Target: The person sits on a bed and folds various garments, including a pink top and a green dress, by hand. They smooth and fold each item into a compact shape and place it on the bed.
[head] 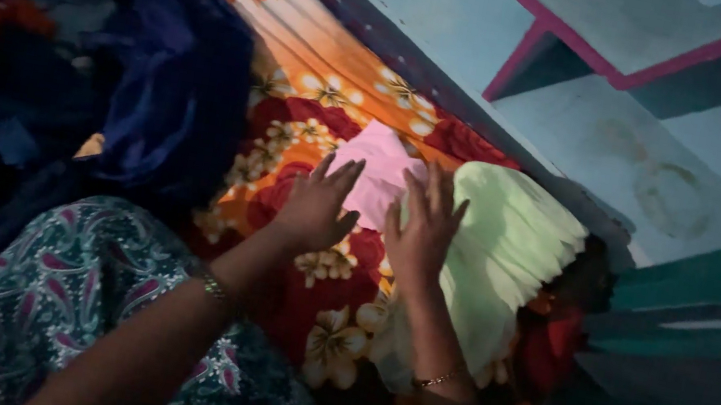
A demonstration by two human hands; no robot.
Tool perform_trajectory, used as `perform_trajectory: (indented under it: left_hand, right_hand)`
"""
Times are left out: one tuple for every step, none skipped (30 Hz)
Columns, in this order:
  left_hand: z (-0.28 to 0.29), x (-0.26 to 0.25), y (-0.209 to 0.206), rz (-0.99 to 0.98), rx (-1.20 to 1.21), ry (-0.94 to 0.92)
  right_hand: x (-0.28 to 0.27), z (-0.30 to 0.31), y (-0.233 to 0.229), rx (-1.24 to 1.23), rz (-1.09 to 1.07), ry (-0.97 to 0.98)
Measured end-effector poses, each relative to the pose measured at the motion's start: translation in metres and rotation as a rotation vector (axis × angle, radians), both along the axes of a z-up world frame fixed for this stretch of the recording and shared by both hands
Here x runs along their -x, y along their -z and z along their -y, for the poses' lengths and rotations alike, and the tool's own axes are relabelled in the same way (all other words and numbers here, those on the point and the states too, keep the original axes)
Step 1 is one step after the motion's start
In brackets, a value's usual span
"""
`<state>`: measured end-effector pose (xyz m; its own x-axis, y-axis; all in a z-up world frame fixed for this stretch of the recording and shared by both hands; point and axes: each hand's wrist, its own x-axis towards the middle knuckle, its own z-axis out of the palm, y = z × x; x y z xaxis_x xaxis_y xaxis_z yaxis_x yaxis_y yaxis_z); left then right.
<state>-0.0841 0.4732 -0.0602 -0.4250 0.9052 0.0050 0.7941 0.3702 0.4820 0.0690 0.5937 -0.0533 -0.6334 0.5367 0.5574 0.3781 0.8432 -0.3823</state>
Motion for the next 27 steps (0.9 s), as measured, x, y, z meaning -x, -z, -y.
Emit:
perform_trajectory:
  left_hand:
    - [0.012, 0.007, -0.005, -0.019, -0.022, -0.009]
    - [0.027, 0.013, -0.01, -0.071, -0.079, -0.015]
    - [0.043, 0.021, -0.016, -0.124, -0.136, -0.024]
    - [0.059, 0.028, -0.022, -0.179, -0.192, -0.033]
    - [0.076, 0.035, -0.028, -0.157, -0.182, -0.064]
    - [0.094, 0.043, -0.034, -0.135, -0.173, -0.094]
    - [0.111, 0.049, -0.041, -0.115, -0.161, -0.125]
    - [0.126, 0.054, -0.047, -0.114, -0.159, -0.171]
    - [0.141, 0.059, -0.052, -0.113, -0.155, -0.217]
    - [0.157, 0.063, -0.058, -0.112, -0.152, -0.263]
    - [0.173, 0.069, -0.063, -0.152, -0.174, -0.27]
    - [0.19, 0.073, -0.068, -0.192, -0.195, -0.278]
    - [0.204, 0.075, -0.072, -0.233, -0.214, -0.289]
    - [0.218, 0.075, -0.075, -0.223, -0.204, -0.33]
    - [0.234, 0.077, -0.077, -0.212, -0.196, -0.372]
    - [0.249, 0.078, -0.079, -0.2, -0.189, -0.414]
    - [0.263, 0.079, -0.081, -0.204, -0.193, -0.443]
    - [0.277, 0.081, -0.084, -0.208, -0.197, -0.473]
    - [0.291, 0.082, -0.085, -0.214, -0.201, -0.501]
    - [0.304, 0.082, -0.086, -0.206, -0.222, -0.532]
    - [0.318, 0.082, -0.086, -0.201, -0.239, -0.565]
    - [0.331, 0.081, -0.085, -0.196, -0.257, -0.598]
    - [0.344, 0.081, -0.084, -0.194, -0.239, -0.634]
    - [0.357, 0.082, -0.082, -0.19, -0.22, -0.67]
    - [0.371, 0.082, -0.079, -0.186, -0.201, -0.705]
    - [0.384, 0.082, -0.076, -0.203, -0.195, -0.731]
    - [0.397, 0.081, -0.072, -0.218, -0.188, -0.754]
  right_hand:
    - [0.008, 0.008, -0.005, -0.008, -0.042, -0.064]
    - [0.017, 0.017, -0.01, -0.015, -0.084, -0.128]
    - [0.026, 0.025, -0.015, -0.023, -0.126, -0.196]
    - [0.036, 0.035, -0.02, 0.001, -0.126, -0.228]
    - [0.044, 0.047, -0.024, 0.027, -0.124, -0.261]
    - [0.052, 0.059, -0.028, 0.052, -0.12, -0.294]
    - [0.059, 0.07, -0.031, 0.049, -0.123, -0.335]
    - [0.065, 0.081, -0.036, 0.046, -0.126, -0.376]
    - [0.071, 0.093, -0.04, 0.044, -0.129, -0.416]
    - [0.078, 0.105, -0.045, 0.053, -0.129, -0.456]
    - [0.087, 0.116, -0.05, 0.058, -0.129, -0.499]
    - [0.095, 0.127, -0.055, 0.063, -0.128, -0.541]
    - [0.102, 0.137, -0.059, 0.062, -0.131, -0.579]
    - [0.108, 0.147, -0.063, 0.062, -0.134, -0.617]
    - [0.116, 0.158, -0.066, 0.059, -0.135, -0.655]
    - [0.123, 0.17, -0.069, 0.059, -0.133, -0.693]
    - [0.129, 0.182, -0.072, 0.06, -0.132, -0.729]
    - [0.134, 0.192, -0.074, 0.061, -0.131, -0.764]
    - [0.139, 0.203, -0.075, 0.057, -0.124, -0.789]
    - [0.143, 0.212, -0.076, 0.054, -0.116, -0.814]
    - [0.147, 0.222, -0.075, 0.053, -0.11, -0.842]
    - [0.151, 0.231, -0.075, 0.051, -0.104, -0.874]
    - [0.157, 0.239, -0.074, 0.048, -0.1, -0.908]
    - [0.163, 0.247, -0.074, 0.045, -0.097, -0.943]
    - [0.169, 0.255, -0.072, 0.048, -0.092, -0.975]
    - [0.176, 0.262, -0.07, 0.052, -0.088, -1.007]
    - [0.182, 0.268, -0.068, 0.057, -0.082, -1.037]
